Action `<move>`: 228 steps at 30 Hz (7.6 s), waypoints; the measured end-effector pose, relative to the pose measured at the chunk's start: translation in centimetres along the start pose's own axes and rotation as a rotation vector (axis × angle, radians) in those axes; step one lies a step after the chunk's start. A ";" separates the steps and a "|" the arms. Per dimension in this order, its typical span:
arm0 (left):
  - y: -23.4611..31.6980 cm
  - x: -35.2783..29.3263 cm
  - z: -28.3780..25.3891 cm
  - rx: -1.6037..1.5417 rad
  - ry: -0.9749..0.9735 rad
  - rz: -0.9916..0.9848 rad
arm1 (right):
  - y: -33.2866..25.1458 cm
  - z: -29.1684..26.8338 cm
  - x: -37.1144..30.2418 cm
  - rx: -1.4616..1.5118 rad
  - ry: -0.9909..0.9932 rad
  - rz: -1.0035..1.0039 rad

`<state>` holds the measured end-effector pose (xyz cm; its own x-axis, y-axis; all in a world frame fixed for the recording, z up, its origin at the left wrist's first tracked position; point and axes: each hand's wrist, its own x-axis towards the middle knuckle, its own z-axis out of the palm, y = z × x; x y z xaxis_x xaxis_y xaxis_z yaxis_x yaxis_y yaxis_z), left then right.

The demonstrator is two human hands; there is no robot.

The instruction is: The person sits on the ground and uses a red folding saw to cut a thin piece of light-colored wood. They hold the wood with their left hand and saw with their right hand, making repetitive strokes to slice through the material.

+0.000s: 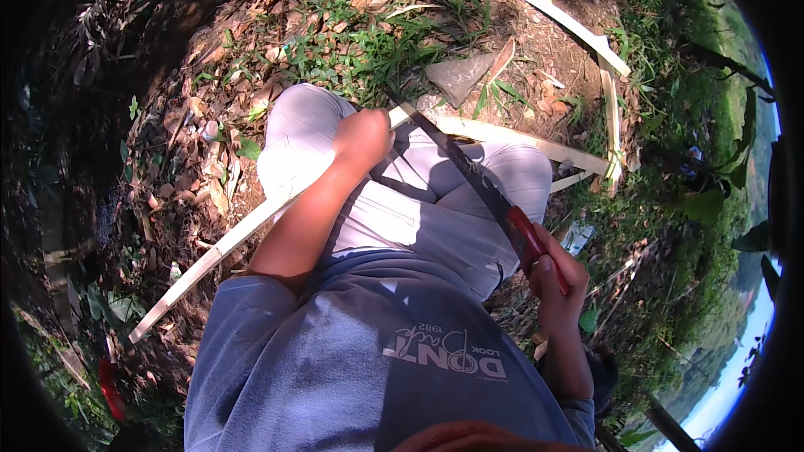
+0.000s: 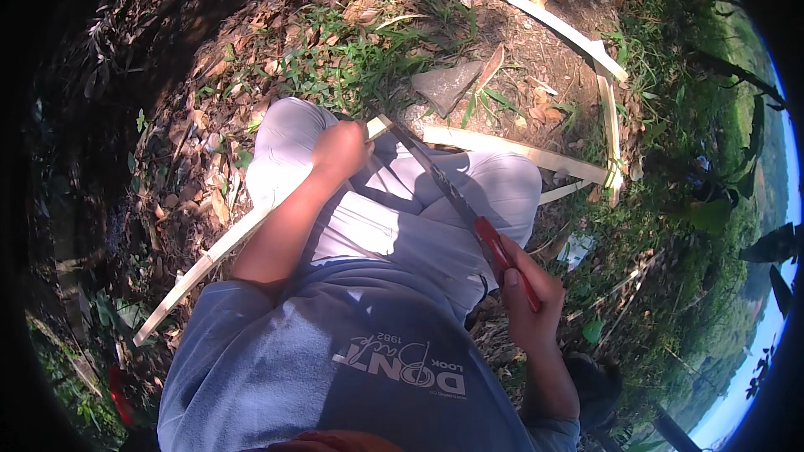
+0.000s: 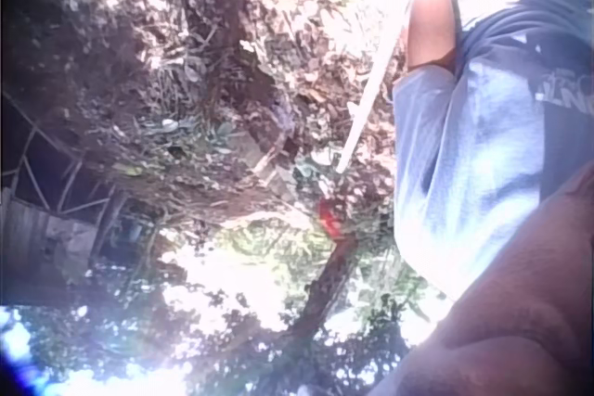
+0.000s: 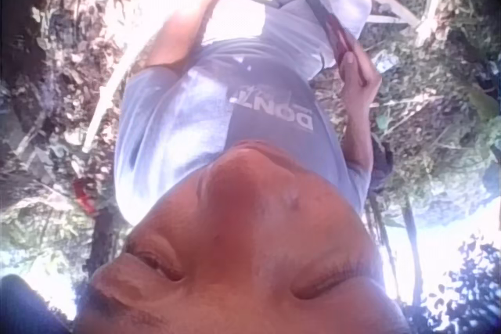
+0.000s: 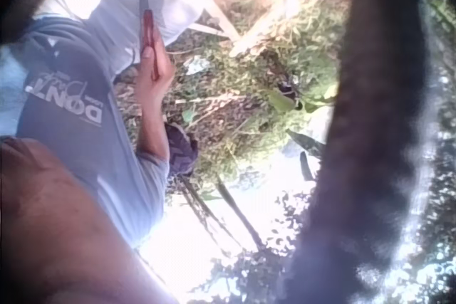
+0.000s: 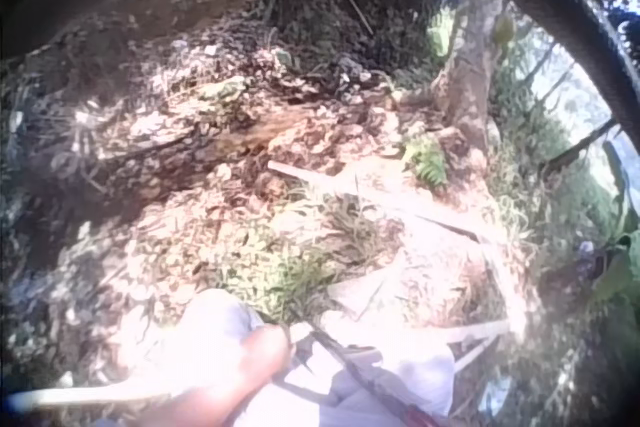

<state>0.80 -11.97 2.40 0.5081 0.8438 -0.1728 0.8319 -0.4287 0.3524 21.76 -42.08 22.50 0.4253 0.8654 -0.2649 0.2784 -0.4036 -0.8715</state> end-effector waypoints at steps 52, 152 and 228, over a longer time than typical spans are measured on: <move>0.8 -0.9 -0.9 -0.020 0.024 0.010 | 1.9 4.7 2.9 -0.072 -0.032 -0.283; 0.1 -1.3 -1.7 0.072 0.105 -0.024 | 4.0 18.2 20.1 0.504 -0.047 -0.324; -4.1 2.5 -2.4 -0.030 0.120 -0.314 | 4.2 12.7 18.7 0.291 -0.186 -0.241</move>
<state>-1.89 -7.29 2.71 0.1969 0.9659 -0.1683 0.9358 -0.1340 0.3260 20.00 -23.78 8.66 0.2072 0.9745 -0.0858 0.0851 -0.1053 -0.9908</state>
